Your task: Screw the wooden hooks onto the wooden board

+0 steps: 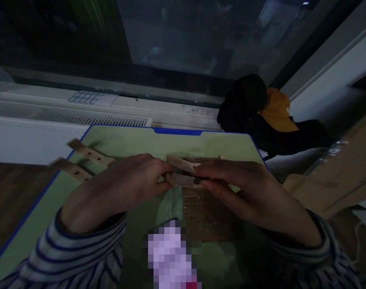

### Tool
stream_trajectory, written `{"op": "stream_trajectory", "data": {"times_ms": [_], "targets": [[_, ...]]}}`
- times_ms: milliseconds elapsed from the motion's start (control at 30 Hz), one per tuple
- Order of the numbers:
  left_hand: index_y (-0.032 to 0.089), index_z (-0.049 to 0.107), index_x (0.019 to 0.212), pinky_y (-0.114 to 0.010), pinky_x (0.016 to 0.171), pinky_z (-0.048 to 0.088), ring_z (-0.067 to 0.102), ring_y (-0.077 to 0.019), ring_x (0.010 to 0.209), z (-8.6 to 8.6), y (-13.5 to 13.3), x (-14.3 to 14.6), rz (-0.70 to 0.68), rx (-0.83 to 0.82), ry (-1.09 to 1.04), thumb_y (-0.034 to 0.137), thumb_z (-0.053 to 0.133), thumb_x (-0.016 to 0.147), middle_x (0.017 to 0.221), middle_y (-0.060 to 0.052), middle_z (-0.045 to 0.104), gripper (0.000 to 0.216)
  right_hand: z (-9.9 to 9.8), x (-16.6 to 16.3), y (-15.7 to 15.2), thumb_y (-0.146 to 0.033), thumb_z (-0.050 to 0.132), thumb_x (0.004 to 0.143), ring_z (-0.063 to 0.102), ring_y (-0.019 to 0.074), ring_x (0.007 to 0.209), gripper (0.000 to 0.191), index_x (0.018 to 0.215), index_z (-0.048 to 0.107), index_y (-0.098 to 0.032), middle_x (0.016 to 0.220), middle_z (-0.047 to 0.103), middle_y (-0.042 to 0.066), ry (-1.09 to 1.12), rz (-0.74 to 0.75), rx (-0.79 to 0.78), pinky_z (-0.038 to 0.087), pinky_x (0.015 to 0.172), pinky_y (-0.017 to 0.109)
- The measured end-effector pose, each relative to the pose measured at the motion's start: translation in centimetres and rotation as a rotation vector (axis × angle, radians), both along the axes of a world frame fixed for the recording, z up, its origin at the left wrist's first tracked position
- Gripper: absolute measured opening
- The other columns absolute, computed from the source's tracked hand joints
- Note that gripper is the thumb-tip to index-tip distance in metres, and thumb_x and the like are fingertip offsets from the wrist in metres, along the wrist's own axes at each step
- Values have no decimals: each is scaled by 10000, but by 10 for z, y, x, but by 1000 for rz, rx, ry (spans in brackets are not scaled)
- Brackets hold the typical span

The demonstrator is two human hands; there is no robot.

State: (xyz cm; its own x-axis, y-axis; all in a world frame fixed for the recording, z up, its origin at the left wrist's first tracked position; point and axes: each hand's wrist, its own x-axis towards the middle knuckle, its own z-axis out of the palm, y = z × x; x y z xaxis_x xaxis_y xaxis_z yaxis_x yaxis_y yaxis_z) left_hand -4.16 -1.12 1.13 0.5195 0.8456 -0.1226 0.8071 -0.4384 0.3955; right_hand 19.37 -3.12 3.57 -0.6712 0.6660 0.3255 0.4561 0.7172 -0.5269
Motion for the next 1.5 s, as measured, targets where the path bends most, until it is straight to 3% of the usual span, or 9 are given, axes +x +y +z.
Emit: {"op": "stream_trajectory", "data": {"times_ms": [167,333,600,833,1000,1300,1500], "targets": [[327,675,889,-262,524,347,635,-157,648,-3,1,-1,29,-1,29,478,512,803,754,33,705,239,2,2,-1,-281,515,888,636,103,835,221,1099,565,-236,939,675,-12,-104,-65,35,474,716,216],[311,667,815,-273,498,315,616,-172,605,0,-1,-2,54,-24,70,541,468,812,671,25,680,305,0,4,1,-247,504,892,623,133,866,264,1152,551,-242,1018,648,22,-138,-61,123,479,722,254],[334,667,883,-261,543,342,623,-172,654,4,-2,-2,11,-34,21,482,470,822,755,32,698,254,-1,2,1,-185,466,900,587,136,1055,323,1214,517,-238,1178,624,17,-41,-41,48,472,898,279],[329,663,857,-271,530,334,630,-170,650,-3,0,-1,44,8,38,490,519,792,731,36,695,226,2,2,0,-245,500,897,622,120,901,195,1084,556,-231,1009,661,6,-99,-55,35,474,756,241],[324,654,851,-269,533,343,629,-167,649,1,-2,-3,19,26,42,485,497,816,738,37,694,228,1,2,0,-275,513,892,611,132,863,236,1121,545,-228,1001,641,25,-138,-76,94,463,723,252],[334,666,908,-254,539,366,643,-174,691,-2,0,1,1,8,27,455,504,820,784,31,708,221,0,0,1,-166,496,890,579,101,1045,276,1162,539,-180,1166,625,21,-45,9,31,423,898,201],[316,687,869,-253,521,359,638,-170,641,-7,3,3,20,46,11,441,555,786,727,31,703,200,1,-1,1,-259,545,876,624,88,823,184,1050,574,-205,914,671,-23,-83,-89,49,438,705,190]]}}
